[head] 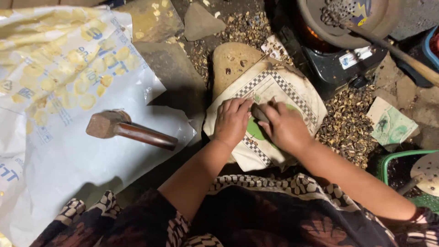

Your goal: The person uses a hammer to crack cocoa beans on a white sack, then transfers the beans to a stone grinding slab. They grind the beans with a stone pestle and occasionally stir a pot on a nearby gas stove with a slotted spoon.

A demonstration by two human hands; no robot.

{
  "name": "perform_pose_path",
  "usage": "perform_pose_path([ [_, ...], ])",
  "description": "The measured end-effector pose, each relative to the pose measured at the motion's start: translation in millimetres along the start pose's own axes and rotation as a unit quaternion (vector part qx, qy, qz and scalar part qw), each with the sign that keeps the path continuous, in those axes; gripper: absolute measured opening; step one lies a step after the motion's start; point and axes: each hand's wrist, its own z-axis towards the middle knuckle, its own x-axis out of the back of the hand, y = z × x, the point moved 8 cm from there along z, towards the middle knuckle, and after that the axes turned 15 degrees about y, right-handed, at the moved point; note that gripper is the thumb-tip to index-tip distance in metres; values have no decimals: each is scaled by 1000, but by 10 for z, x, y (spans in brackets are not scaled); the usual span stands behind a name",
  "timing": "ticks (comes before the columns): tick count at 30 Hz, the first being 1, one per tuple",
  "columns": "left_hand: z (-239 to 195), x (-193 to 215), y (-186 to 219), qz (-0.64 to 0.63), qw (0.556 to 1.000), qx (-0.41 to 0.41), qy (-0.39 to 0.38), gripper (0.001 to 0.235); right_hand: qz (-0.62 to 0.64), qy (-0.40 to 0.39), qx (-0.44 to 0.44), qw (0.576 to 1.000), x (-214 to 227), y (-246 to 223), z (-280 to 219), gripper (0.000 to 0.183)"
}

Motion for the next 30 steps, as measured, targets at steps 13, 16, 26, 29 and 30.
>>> perform_pose_path([
  [13, 121, -20, -126, -38, 999, 9, 32, 21, -67, -118, -33, 990, 150, -116, 151, 50],
  [16, 195, 12, -16, -26, 999, 32, 36, 25, -74, -169, -42, 982, 158, -54, 73, 54],
  [26, 101, 118, -203, -54, 996, -13, 76, 28, 5, -70, 12, 997, 0, -185, 327, 50],
  [29, 54, 171, -196, -68, 995, -5, 76, 25, 28, -102, -99, 989, 0, -18, 305, 53],
  [30, 40, 204, -169, -76, 994, 2, 74, 20, 43, -129, -140, 981, -1, -17, 241, 53],
])
